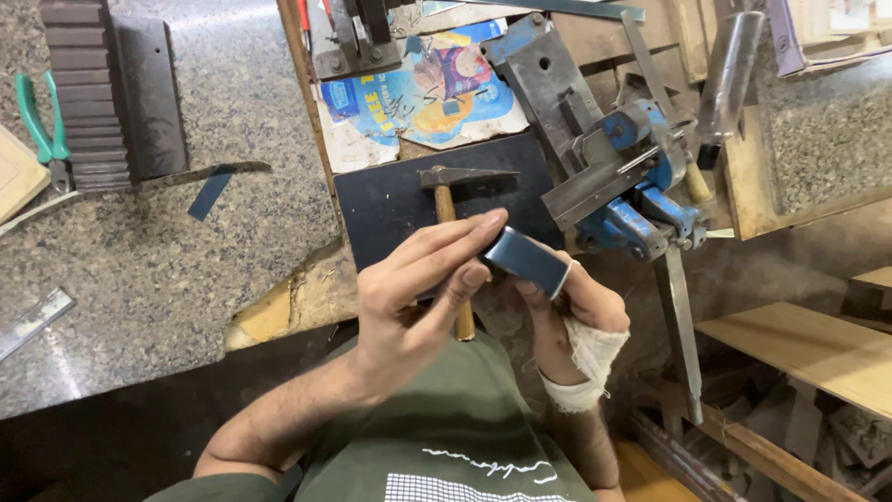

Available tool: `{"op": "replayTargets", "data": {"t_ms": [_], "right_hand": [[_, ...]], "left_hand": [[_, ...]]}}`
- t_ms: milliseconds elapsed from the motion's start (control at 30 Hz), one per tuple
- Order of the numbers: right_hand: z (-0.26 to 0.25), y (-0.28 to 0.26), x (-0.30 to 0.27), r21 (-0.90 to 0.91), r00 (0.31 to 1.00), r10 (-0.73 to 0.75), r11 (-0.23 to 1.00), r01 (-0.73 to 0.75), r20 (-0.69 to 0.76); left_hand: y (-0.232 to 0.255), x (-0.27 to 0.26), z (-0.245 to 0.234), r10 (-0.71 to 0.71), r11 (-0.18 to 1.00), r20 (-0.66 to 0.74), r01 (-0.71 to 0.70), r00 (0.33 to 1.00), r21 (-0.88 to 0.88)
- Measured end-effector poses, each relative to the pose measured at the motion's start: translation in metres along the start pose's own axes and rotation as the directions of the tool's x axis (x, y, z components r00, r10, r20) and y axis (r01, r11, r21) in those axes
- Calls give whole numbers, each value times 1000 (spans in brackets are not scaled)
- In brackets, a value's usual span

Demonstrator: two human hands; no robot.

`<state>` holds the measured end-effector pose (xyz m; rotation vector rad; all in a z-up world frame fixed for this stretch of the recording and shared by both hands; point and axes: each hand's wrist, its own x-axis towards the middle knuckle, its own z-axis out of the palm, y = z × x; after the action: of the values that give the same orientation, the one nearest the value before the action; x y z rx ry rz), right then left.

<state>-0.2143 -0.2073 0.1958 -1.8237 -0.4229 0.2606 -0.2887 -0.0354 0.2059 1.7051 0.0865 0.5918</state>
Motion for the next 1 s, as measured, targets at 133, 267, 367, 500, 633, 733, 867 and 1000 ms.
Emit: {"op": "replayTargets", "data": {"t_ms": [133, 267, 367, 500, 633, 733, 867, 1000], "right_hand": [[-4, 8, 4, 245, 999, 10, 969, -21, 46], [-6, 16, 5, 483, 991, 97, 866, -128, 88], [-7, 19, -1, 488, 992, 109, 863, -130, 71], [-5, 23, -4, 597, 991, 118, 791, -135, 68], [-8, 24, -5, 577, 992, 111, 806, -128, 65], [-7, 21, -8, 624, 992, 120, 772, -123, 47], [-5, 16, -7, 656, 988, 149, 741, -141, 44], [-4, 16, -5, 665, 988, 145, 732, -147, 59]], "left_hand": [[8, 6, 1, -21, 999, 23, 20, 1000, 30], [13, 9, 1, -265, 954, 95, 275, 960, -117], [11, 12, -1, -169, 984, 83, 173, 982, -45], [13, 7, 0, -174, 977, 83, 182, 981, -110], [14, 4, 2, -135, 990, 73, 138, 988, -33], [16, 1, 0, -93, 996, 76, 93, 993, 8], [16, 0, -1, -82, 997, 77, 81, 994, 7], [15, 0, 0, -97, 995, 59, 97, 994, -8]]}}
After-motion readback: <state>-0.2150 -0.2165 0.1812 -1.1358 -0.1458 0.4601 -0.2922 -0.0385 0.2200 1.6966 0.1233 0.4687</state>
